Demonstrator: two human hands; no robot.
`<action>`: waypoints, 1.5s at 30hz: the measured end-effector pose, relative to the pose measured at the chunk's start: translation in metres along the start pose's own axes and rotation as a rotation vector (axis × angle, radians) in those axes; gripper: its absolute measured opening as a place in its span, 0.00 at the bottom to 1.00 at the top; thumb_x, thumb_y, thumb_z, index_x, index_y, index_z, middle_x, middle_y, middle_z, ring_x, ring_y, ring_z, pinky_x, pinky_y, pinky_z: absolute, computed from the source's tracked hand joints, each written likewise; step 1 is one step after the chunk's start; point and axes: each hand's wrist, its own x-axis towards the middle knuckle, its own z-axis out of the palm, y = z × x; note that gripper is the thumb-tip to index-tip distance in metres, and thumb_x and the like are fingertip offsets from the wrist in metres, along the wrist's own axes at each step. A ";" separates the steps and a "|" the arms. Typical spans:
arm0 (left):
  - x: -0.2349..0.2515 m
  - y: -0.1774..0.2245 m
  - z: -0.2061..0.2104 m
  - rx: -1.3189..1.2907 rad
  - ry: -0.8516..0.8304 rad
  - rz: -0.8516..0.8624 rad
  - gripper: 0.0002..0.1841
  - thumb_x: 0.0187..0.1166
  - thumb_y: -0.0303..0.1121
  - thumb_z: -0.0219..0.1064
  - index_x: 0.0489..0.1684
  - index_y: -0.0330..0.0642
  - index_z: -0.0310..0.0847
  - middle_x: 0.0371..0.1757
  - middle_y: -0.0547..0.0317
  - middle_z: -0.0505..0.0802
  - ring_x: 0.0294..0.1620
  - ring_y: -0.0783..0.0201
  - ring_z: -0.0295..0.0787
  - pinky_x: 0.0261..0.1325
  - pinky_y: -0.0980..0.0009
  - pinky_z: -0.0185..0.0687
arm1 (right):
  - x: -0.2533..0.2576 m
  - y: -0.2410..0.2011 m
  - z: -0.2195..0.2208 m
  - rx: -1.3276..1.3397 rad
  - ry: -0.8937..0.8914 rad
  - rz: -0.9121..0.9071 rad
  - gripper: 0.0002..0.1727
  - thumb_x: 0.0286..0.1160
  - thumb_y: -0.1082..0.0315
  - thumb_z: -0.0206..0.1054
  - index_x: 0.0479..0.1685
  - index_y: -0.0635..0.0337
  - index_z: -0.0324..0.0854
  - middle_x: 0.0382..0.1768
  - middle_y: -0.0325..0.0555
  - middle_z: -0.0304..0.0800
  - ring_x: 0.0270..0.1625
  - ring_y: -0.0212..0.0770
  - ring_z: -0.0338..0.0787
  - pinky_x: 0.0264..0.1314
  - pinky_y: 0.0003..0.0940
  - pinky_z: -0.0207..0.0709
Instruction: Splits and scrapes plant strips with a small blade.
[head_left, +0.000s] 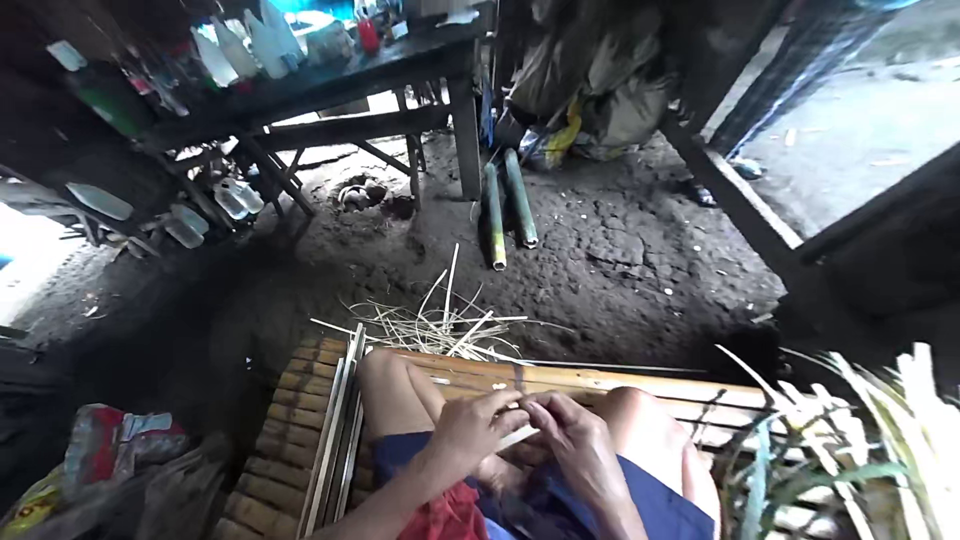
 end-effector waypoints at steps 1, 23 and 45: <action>0.004 0.001 0.002 -0.010 0.011 0.010 0.17 0.86 0.36 0.62 0.63 0.35 0.88 0.43 0.44 0.97 0.43 0.49 0.95 0.54 0.47 0.87 | 0.001 0.000 -0.001 -0.028 0.046 -0.017 0.14 0.77 0.63 0.67 0.36 0.65 0.91 0.31 0.43 0.93 0.32 0.26 0.89 0.40 0.20 0.82; -0.013 -0.016 0.002 -0.543 -0.250 -0.259 0.21 0.87 0.20 0.51 0.78 0.22 0.68 0.57 0.34 0.90 0.47 0.53 0.93 0.55 0.57 0.89 | -0.008 0.006 0.024 -0.368 0.067 -0.134 0.05 0.64 0.76 0.73 0.31 0.71 0.90 0.31 0.60 0.91 0.31 0.56 0.94 0.34 0.51 0.87; -0.020 -0.025 0.008 -0.113 0.314 0.310 0.13 0.82 0.20 0.59 0.52 0.30 0.91 0.56 0.45 0.92 0.56 0.69 0.88 0.62 0.78 0.82 | -0.017 -0.026 0.016 1.065 -0.207 0.420 0.21 0.91 0.66 0.43 0.36 0.52 0.83 0.21 0.26 0.85 0.23 0.22 0.85 0.32 0.19 0.83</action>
